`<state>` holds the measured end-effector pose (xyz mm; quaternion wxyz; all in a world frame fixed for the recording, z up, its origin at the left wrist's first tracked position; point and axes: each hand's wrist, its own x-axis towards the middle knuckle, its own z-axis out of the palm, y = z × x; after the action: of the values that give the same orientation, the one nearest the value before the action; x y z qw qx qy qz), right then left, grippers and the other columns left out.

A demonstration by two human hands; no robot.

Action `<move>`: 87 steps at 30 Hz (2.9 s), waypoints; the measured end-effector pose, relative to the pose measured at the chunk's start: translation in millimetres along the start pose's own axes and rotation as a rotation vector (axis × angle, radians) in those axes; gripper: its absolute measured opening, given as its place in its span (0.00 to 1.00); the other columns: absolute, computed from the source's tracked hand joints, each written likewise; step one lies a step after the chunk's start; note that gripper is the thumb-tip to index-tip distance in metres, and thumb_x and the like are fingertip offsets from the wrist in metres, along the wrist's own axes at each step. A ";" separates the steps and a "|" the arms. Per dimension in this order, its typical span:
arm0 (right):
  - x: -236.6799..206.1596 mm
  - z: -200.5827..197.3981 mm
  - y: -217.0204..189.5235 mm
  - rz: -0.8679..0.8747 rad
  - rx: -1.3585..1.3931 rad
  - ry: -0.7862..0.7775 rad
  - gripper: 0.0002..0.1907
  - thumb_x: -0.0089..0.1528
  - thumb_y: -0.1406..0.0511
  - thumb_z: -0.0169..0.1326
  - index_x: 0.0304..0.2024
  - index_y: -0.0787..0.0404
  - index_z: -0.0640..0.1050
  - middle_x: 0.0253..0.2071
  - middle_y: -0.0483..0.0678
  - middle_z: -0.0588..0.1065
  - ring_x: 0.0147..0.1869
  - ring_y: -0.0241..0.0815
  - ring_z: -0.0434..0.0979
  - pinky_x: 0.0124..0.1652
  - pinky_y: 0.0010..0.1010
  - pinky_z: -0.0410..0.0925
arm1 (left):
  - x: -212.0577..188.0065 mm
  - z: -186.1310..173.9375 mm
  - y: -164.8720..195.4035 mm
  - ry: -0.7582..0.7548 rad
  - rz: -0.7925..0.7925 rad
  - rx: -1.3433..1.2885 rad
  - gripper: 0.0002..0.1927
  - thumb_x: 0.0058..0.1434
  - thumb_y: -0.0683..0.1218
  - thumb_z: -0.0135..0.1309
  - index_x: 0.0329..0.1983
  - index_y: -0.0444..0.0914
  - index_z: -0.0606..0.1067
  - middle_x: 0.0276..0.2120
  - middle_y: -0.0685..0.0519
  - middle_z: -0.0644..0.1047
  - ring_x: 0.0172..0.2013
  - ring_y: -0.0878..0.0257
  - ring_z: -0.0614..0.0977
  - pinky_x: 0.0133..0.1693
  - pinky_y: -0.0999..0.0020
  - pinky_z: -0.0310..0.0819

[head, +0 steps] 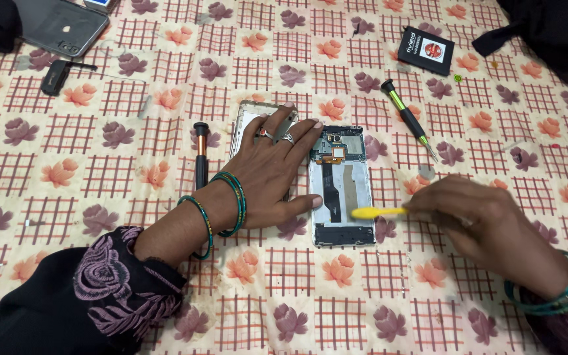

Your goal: The person works on a disassembled smartphone lying on a table, prying at the frame with a screwdriver and brushing the internal components and back cover with a toothbrush. They lift off the phone's back cover, brush its inside, then resume prying and unscrewing parts of the frame.

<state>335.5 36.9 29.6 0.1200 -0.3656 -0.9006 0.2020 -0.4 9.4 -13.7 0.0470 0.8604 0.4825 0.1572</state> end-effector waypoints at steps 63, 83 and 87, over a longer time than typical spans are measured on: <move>92.2 16.2 -6.1 -0.319 -0.260 0.404 0.18 0.56 0.80 0.59 0.48 0.65 0.81 0.46 0.52 0.79 0.50 0.51 0.78 0.45 0.40 0.73 | -0.1 -0.7 1.9 -0.008 -0.049 -0.012 0.54 0.58 0.62 0.52 0.71 0.20 0.45 0.68 0.26 0.56 0.72 0.36 0.47 0.67 0.41 0.38; 84.8 5.8 26.3 -0.230 -0.118 0.272 0.11 0.61 0.76 0.60 0.46 0.63 0.82 0.43 0.50 0.82 0.45 0.43 0.83 0.42 0.30 0.78 | -0.3 -2.5 3.1 -0.034 -0.042 -0.034 0.53 0.58 0.60 0.52 0.73 0.23 0.43 0.68 0.32 0.59 0.72 0.37 0.47 0.67 0.39 0.37; 80.9 -10.4 32.2 -0.242 -0.004 0.151 0.11 0.61 0.76 0.59 0.44 0.60 0.83 0.42 0.49 0.83 0.43 0.40 0.85 0.41 0.28 0.78 | 0.4 -3.1 3.5 -0.028 -0.040 -0.037 0.53 0.58 0.60 0.52 0.73 0.24 0.44 0.69 0.33 0.59 0.72 0.37 0.49 0.66 0.40 0.39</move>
<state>301.9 117.9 29.9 0.2102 -0.2686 -0.9270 0.1561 1.6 7.7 -9.9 0.0729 0.8518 0.4958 0.1530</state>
